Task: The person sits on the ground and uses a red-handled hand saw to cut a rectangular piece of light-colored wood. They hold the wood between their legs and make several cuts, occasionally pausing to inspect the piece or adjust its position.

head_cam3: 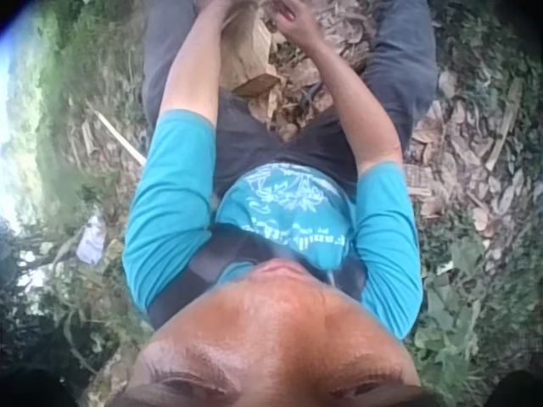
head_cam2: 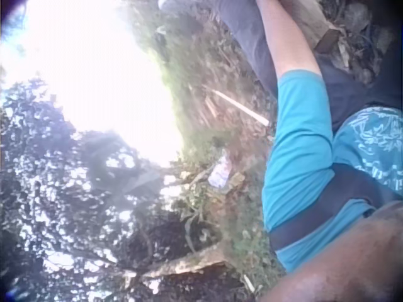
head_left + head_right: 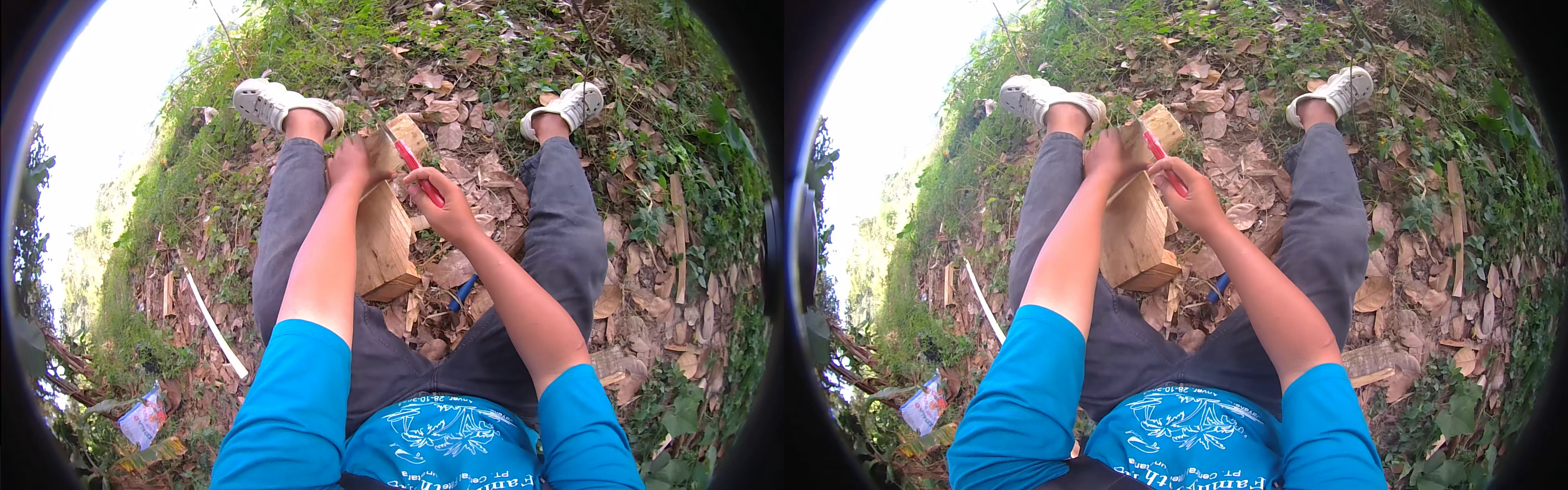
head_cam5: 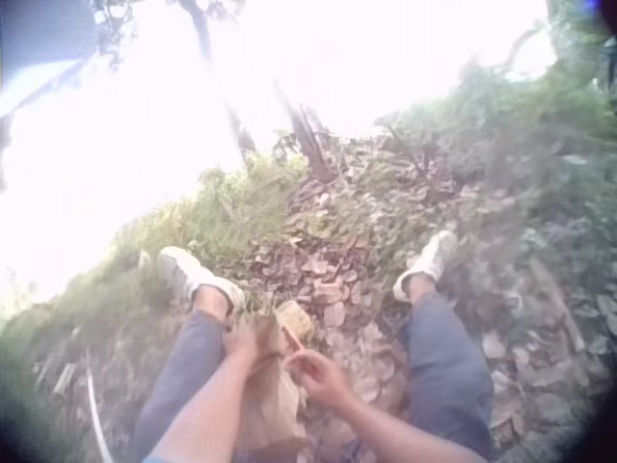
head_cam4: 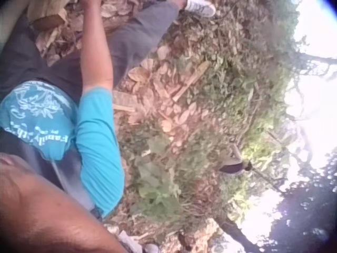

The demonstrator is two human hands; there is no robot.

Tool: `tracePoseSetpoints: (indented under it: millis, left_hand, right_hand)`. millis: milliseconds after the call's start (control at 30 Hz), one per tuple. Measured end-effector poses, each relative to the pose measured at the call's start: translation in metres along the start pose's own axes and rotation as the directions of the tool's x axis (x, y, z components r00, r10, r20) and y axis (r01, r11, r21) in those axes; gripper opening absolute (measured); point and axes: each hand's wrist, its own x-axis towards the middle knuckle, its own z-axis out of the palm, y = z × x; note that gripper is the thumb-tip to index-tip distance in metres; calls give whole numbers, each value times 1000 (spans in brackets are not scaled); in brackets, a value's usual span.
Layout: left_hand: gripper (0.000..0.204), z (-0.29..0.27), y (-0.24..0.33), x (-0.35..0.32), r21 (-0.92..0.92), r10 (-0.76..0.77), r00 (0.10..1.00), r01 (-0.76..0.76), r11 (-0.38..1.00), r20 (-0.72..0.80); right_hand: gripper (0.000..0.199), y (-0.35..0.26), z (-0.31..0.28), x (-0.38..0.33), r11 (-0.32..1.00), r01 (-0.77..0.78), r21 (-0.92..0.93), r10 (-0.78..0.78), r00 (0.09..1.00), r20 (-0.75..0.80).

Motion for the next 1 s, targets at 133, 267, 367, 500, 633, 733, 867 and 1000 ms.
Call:
tracePoseSetpoints:
  millis: [133, 267, 367, 500, 633, 733, 867, 1000]
  left_hand:
    - [93, 31, -10, -12, 227, 43, 960, 22, 974, -275]
    - [98, 26, -7, -15, 171, 74, 965, -31, 985, -251]
    - [104, 4, -9, -7, 69, 66, 992, -59, 996, -111]
    - [110, 4, -22, -3, -2, 123, 992, -123, 992, -12]
    - [98, 23, -18, 0, -91, 72, 997, -71, 993, 11]
    - [90, 16, -7, -6, -135, 55, 998, -53, 989, 6]
    - [90, 10, -9, -6, -120, 26, 999, -24, 992, 19]
    - [90, 11, -8, -5, -124, -32, 999, 30, 992, -11]
  right_hand:
    - [11, -16, 3, -20, 997, -19, -70, 21, 1000, 21]
    - [11, -24, 7, -29, 992, -18, -126, 13, 999, -48]
    - [12, -37, 9, -29, 984, -175, 27, 176, 983, -59]
    - [15, -59, 29, -22, 999, -22, 27, 26, 988, -150]
    - [16, -73, 44, -16, 999, 44, 5, -42, 967, -252]
    - [16, -78, 36, -8, 998, 53, 20, -45, 961, -272]
    - [16, -73, 26, 8, 999, 29, -31, -35, 970, -240]
    - [15, -57, 33, 12, 997, 16, -74, -33, 971, -235]
